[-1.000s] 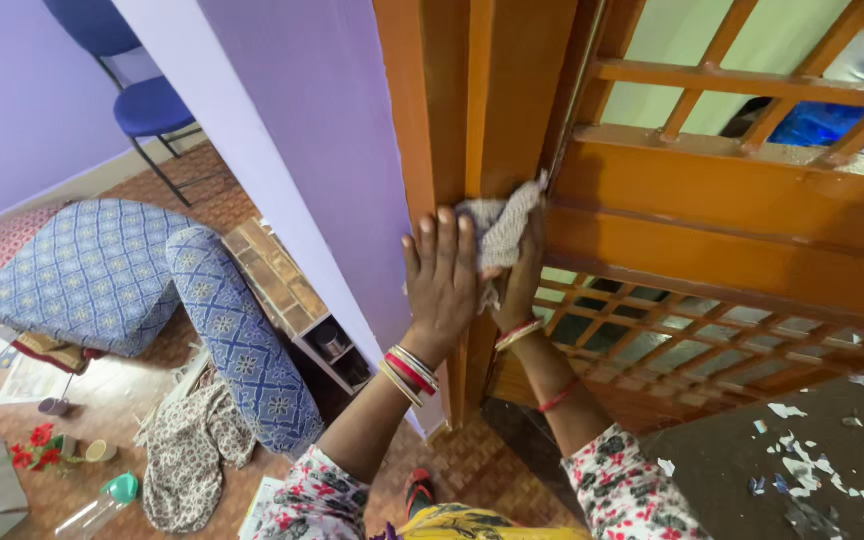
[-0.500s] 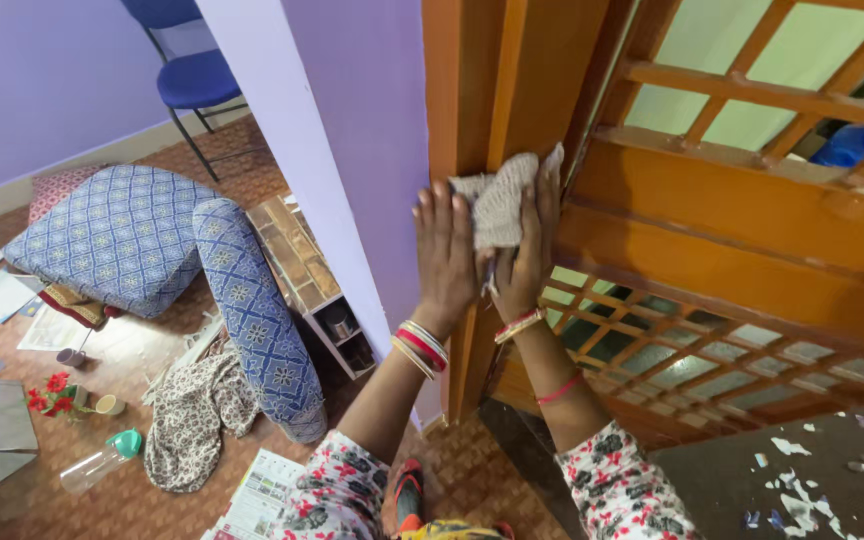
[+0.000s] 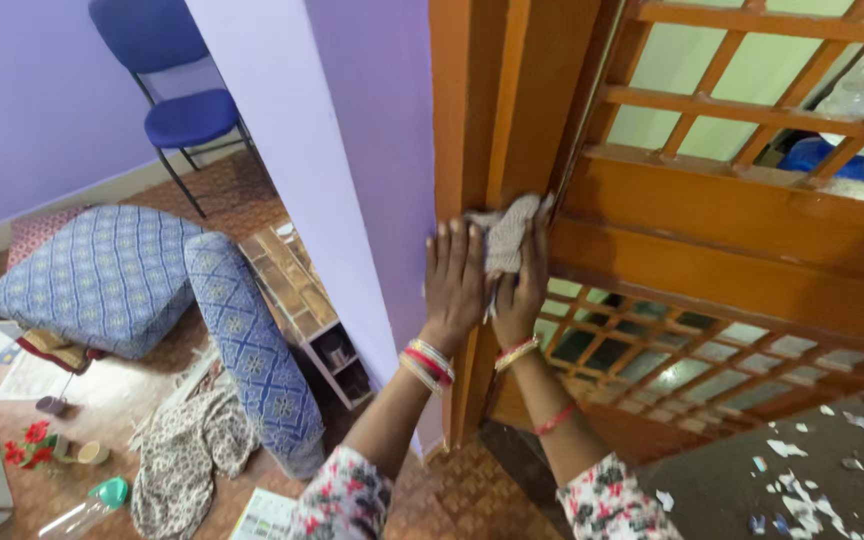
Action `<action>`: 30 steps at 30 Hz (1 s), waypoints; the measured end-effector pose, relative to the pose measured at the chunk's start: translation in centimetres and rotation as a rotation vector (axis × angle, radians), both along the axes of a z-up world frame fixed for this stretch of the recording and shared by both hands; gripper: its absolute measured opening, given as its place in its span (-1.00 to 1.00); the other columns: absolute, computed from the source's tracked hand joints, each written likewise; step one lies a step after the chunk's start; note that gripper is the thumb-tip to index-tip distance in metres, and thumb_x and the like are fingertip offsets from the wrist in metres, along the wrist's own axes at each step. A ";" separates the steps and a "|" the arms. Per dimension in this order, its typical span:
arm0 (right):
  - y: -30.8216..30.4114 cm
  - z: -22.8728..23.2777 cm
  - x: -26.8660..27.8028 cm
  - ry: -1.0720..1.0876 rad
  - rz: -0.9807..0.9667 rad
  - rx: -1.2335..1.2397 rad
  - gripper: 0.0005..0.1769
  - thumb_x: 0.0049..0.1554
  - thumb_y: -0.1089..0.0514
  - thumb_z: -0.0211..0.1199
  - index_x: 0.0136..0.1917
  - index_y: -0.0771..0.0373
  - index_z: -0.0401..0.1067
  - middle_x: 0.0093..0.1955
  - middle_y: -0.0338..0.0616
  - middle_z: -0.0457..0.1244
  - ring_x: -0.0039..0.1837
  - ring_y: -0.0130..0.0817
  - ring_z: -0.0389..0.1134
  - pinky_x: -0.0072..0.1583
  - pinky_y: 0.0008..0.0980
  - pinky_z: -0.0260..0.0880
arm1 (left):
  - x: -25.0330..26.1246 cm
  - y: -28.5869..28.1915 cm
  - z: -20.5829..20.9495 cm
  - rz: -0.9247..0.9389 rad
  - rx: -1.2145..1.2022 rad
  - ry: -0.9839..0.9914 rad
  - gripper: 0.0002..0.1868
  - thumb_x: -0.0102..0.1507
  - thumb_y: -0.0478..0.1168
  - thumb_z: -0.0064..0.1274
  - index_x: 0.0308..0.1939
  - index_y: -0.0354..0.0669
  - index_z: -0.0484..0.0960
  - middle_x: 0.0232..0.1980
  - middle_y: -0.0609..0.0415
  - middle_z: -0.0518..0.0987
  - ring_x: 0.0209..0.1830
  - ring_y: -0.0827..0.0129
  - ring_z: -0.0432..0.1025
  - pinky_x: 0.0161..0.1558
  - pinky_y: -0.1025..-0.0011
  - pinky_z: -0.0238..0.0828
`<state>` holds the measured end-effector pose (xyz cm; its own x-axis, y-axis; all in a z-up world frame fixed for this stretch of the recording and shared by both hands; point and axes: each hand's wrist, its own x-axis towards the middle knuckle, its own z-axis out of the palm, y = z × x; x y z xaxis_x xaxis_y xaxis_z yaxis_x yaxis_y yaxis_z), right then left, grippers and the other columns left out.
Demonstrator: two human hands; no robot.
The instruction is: The person wipes the surface of a carved wooden door and its frame with a cloth, moving the cloth over the wooden panels and the metal latch.
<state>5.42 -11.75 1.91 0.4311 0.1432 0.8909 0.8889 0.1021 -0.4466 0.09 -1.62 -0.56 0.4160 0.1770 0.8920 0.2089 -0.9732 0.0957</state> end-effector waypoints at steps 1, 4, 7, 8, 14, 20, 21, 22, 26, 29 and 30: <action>0.1 0.7 0.3 0.000 0.014 0.024 -0.37 0.46 -0.08 -0.20 0.59 0.40 0.13 0.69 0.16 -0.04 0.72 0.08 -0.03 0.67 -0.04 -0.04 | -0.3 -0.1 0.4 -0.028 -0.010 0.009 -0.24 0.44 0.11 -0.12 0.54 -0.36 0.16 0.61 -0.36 0.10 0.63 -0.30 -0.02 0.57 -0.21 -0.14; 0.0 -1.4 -0.2 0.012 0.026 0.039 -0.38 0.46 -0.07 -0.18 0.60 0.38 0.11 0.69 0.14 -0.03 0.72 0.06 -0.02 0.67 -0.04 -0.04 | -0.6 0.0 -0.6 -0.090 -0.007 0.045 -0.26 0.46 0.10 -0.13 0.56 -0.32 0.14 0.62 -0.31 0.08 0.66 -0.24 -0.04 0.62 -0.19 -0.17; -1.0 -6.9 -0.9 0.159 0.075 -0.027 -0.40 0.47 -0.04 -0.13 0.60 0.38 0.10 0.68 0.14 0.00 0.72 0.05 -0.04 0.67 -0.03 -0.08 | -2.2 -1.8 -5.5 -0.093 -0.031 0.116 -0.22 0.49 0.10 -0.15 0.60 -0.37 0.08 0.67 -0.34 0.02 0.69 -0.29 -0.12 0.65 -0.15 -0.20; -1.9 -8.9 -1.6 0.261 0.114 -0.056 -0.37 0.39 -0.05 -0.06 0.60 0.34 0.12 0.67 0.08 0.02 0.68 -0.01 0.03 0.63 -0.09 0.03 | -3.3 -3.1 -7.6 -0.119 -0.104 0.166 -0.22 0.49 0.10 -0.17 0.61 -0.37 0.06 0.68 -0.35 -0.01 0.71 -0.28 -0.13 0.65 -0.14 -0.22; -3.5 -13.4 -4.7 0.314 0.142 -0.042 -0.31 0.42 -0.13 0.03 0.64 0.29 0.05 0.71 0.11 -0.08 0.72 -0.01 -0.05 0.66 -0.08 -0.01 | -5.6 -5.5 -14.8 -0.236 -0.261 0.062 -0.11 0.44 0.23 -0.30 0.59 -0.45 0.00 0.65 -0.47 -0.07 0.66 -0.40 -0.20 0.60 -0.24 -0.30; -1.0 -20.4 -2.3 0.223 0.108 -0.136 -0.25 0.42 -0.26 -0.15 0.62 0.31 0.06 0.70 0.20 -0.09 0.72 0.10 -0.07 0.66 0.01 -0.05 | -6.1 -5.2 -22.6 -0.267 -0.342 0.086 -0.05 0.45 0.29 -0.34 0.53 -0.59 0.01 0.58 -0.67 -0.05 0.61 -0.56 -0.14 0.56 -0.30 -0.22; -0.6 -22.7 -1.8 0.167 0.110 -0.159 -0.24 0.41 -0.28 -0.19 0.62 0.32 0.06 0.70 0.21 -0.10 0.71 0.12 -0.08 0.66 0.02 -0.06 | -5.9 -4.8 -24.3 -0.253 -0.339 0.054 -0.06 0.47 0.28 -0.37 0.53 -0.62 0.02 0.57 -0.73 -0.04 0.61 -0.59 -0.11 0.57 -0.30 -0.18; -0.4 -25.2 -1.1 0.126 0.102 -0.178 -0.22 0.41 -0.30 -0.22 0.61 0.32 0.06 0.70 0.23 -0.11 0.71 0.15 -0.09 0.65 0.03 -0.07 | -5.3 -4.1 -26.2 -0.259 -0.334 0.051 -0.06 0.47 0.28 -0.37 0.53 -0.62 0.02 0.57 -0.73 -0.04 0.61 -0.59 -0.11 0.57 -0.30 -0.18; -1.6 -35.8 -1.6 0.058 0.058 -0.230 -0.13 0.38 -0.38 -0.36 0.60 0.36 0.05 0.69 0.31 -0.15 0.70 0.24 -0.13 0.64 0.09 -0.11 | -5.7 -4.6 -34.6 -0.277 -0.412 0.173 0.02 0.41 0.36 -0.33 0.50 -0.62 0.03 0.53 -0.73 -0.04 0.56 -0.57 -0.09 0.53 -0.23 -0.13; -1.7 -38.5 -1.6 0.059 0.055 -0.322 -0.06 0.37 -0.43 -0.46 0.59 0.38 0.05 0.68 0.36 -0.17 0.69 0.32 -0.15 0.63 0.13 -0.13 | -5.5 -4.9 -37.7 -0.246 -0.462 0.256 0.01 0.40 0.37 -0.31 0.53 -0.54 0.01 0.56 -0.68 -0.07 0.60 -0.53 -0.11 0.55 -0.20 -0.16; -2.2 -38.2 -2.2 0.100 0.076 -0.419 -0.06 0.34 -0.45 -0.47 0.56 0.32 0.12 0.68 0.39 -0.19 0.68 0.32 -0.15 0.62 0.11 -0.11 | -5.7 -5.1 -37.6 -0.244 -0.511 0.275 0.02 0.39 0.38 -0.32 0.56 -0.50 -0.02 0.59 -0.66 -0.12 0.63 -0.50 -0.15 0.57 -0.19 -0.19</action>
